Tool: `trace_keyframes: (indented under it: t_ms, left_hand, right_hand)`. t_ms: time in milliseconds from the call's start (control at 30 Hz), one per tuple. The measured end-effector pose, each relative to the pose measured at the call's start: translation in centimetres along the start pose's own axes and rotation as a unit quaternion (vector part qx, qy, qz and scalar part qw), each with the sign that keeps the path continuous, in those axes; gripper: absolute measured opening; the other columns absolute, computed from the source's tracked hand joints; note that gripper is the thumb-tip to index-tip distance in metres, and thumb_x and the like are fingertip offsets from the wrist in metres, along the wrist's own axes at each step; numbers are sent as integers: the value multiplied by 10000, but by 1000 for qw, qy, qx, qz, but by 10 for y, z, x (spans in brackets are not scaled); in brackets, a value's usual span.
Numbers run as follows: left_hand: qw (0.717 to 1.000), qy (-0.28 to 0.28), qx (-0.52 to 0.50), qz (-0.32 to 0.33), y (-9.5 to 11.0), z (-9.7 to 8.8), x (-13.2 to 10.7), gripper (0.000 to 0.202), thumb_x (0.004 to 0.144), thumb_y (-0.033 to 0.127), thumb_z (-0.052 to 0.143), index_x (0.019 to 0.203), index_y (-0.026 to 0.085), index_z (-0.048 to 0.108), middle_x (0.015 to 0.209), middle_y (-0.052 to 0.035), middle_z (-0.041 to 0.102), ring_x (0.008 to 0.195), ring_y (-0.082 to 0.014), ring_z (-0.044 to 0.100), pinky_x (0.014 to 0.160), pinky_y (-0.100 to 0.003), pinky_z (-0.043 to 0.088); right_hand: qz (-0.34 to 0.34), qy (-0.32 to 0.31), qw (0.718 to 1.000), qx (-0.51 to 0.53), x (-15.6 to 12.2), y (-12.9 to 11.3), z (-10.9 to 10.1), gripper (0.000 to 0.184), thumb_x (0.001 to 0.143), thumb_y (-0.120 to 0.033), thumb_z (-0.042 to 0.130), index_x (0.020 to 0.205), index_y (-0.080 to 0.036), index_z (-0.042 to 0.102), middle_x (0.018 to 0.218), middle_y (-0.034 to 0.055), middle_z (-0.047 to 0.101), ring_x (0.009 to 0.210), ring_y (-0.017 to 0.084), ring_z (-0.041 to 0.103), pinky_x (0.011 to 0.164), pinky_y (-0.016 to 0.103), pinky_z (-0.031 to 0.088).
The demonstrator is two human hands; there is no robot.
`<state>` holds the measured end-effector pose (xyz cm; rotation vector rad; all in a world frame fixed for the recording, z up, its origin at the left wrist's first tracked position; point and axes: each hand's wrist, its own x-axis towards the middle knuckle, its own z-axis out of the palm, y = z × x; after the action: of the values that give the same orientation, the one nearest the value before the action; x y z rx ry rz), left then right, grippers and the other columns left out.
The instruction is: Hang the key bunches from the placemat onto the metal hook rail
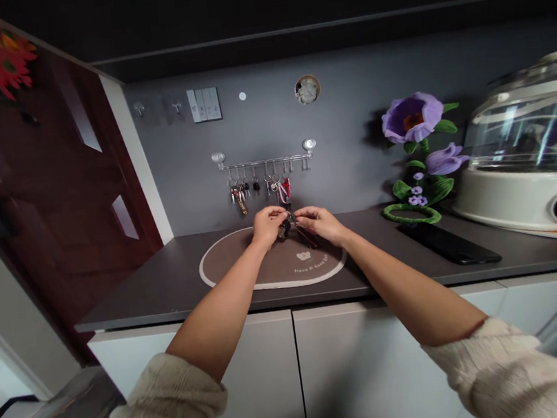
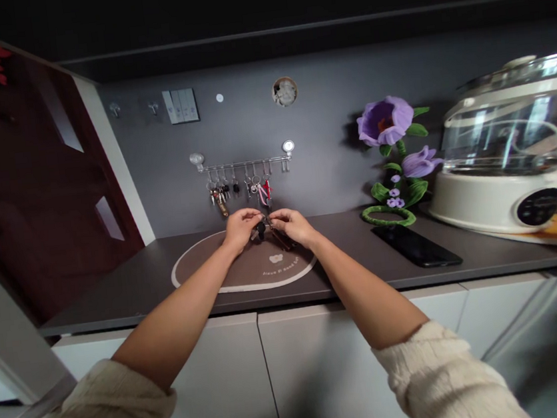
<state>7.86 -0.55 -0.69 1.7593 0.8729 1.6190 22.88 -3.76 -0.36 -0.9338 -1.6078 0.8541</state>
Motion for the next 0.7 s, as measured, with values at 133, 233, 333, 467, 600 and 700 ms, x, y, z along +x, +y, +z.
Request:
trace_keyframes:
  t_ms: [133, 233, 333, 467, 600, 700]
  left_hand:
    - [1000, -13, 18, 16, 1, 0, 0, 168, 606, 253, 593, 718, 132, 626, 670, -24, 622, 576, -98, 519, 573, -219, 405]
    - [997, -21, 62, 39, 4, -2, 0, 169, 621, 248, 583, 733, 139, 646, 690, -32, 633, 588, -106, 527, 582, -225, 405]
    - [990, -4, 127, 67, 9, -4, -1, 147, 628, 232, 580, 720, 153, 663, 698, -37, 635, 606, -113, 532, 614, -237, 406]
    - [983, 17, 163, 80, 12, -4, -2, 118, 623, 215, 583, 688, 168, 669, 679, -29, 629, 598, -113, 530, 626, -243, 409]
    - [993, 25, 112, 27, 10, -1, -2, 137, 615, 225, 585, 693, 141, 660, 658, -36, 634, 576, -113, 538, 590, -235, 417]
    - [998, 30, 59, -8, 8, 1, -2, 162, 605, 238, 589, 702, 124, 651, 634, -42, 632, 561, -112, 539, 561, -228, 420]
  right_hand:
    - [-19, -14, 1000, 18, 2, 1, 1, 282, 666, -314, 573, 898, -154, 567, 834, 30, 601, 704, 83, 529, 712, 239, 404]
    - [-18, -34, 999, 5, 1, 2, 2, 312, 635, -293, 606, 909, -150, 559, 778, 23, 597, 671, 82, 521, 694, 246, 409]
    - [-22, -16, 999, -18, 0, 2, 2, 293, 605, -274, 623, 863, -145, 569, 698, 0, 577, 617, 71, 500, 644, 228, 409]
    - [-25, 8, 999, -20, 0, 2, 3, 275, 567, -258, 639, 808, -145, 572, 646, -21, 561, 581, 64, 488, 605, 214, 405]
    - [-11, -1, 1000, 11, 0, 2, 6, 312, 520, -217, 669, 799, -145, 552, 608, -33, 562, 563, 65, 500, 610, 217, 409]
    - [5, -8, 1000, 28, -2, 1, 9, 321, 509, -205, 678, 794, -145, 544, 606, -26, 572, 573, 74, 513, 617, 222, 412]
